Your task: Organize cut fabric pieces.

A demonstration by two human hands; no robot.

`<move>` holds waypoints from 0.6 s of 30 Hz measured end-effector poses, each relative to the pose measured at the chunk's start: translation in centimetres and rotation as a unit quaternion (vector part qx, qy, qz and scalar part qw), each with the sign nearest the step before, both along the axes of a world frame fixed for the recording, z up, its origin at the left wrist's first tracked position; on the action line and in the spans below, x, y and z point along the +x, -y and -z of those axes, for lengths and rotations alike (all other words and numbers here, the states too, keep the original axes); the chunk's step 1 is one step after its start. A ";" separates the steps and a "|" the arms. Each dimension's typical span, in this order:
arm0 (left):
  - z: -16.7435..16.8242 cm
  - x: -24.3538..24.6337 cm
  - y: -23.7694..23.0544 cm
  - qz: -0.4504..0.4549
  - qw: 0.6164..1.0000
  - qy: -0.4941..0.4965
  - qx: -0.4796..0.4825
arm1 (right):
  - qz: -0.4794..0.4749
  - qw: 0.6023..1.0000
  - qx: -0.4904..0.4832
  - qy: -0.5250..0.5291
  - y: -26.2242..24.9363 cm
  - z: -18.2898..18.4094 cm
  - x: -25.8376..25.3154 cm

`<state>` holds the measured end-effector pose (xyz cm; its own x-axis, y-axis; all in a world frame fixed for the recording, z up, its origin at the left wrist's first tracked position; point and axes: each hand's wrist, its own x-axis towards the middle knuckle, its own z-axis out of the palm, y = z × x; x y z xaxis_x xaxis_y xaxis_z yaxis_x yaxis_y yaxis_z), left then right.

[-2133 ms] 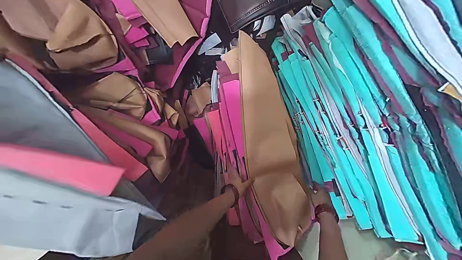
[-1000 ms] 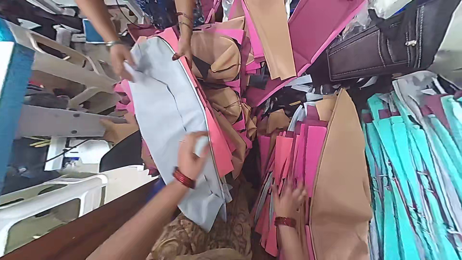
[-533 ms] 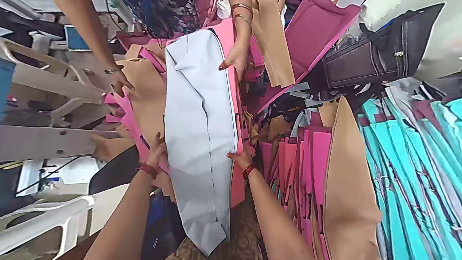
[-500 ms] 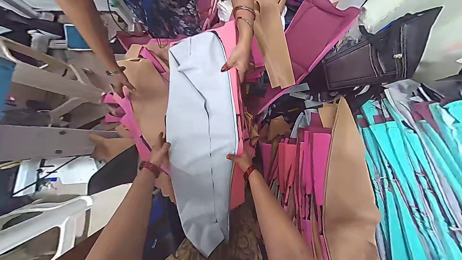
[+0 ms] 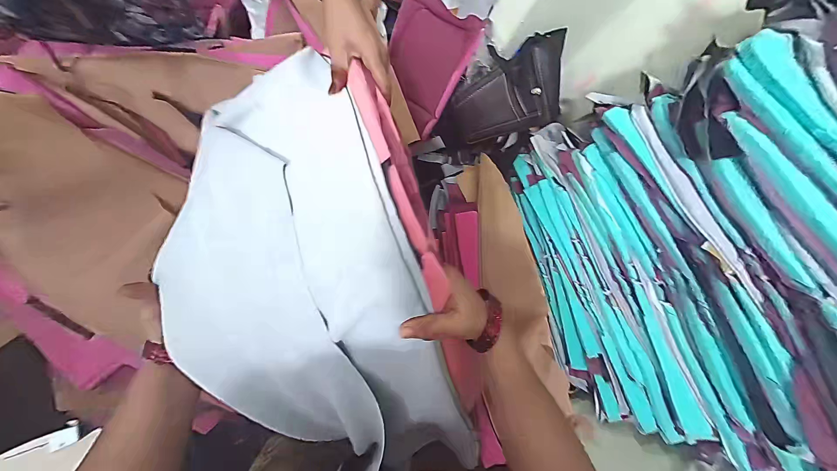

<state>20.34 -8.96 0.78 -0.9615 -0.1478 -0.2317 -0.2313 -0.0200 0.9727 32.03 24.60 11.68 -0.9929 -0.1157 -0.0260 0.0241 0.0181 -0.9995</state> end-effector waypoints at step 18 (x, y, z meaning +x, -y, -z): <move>9.9 18.5 -35.9 0.331 0.865 0.360 0.117 | 0.222 0.757 0.377 0.486 -27.2 10.9 28.0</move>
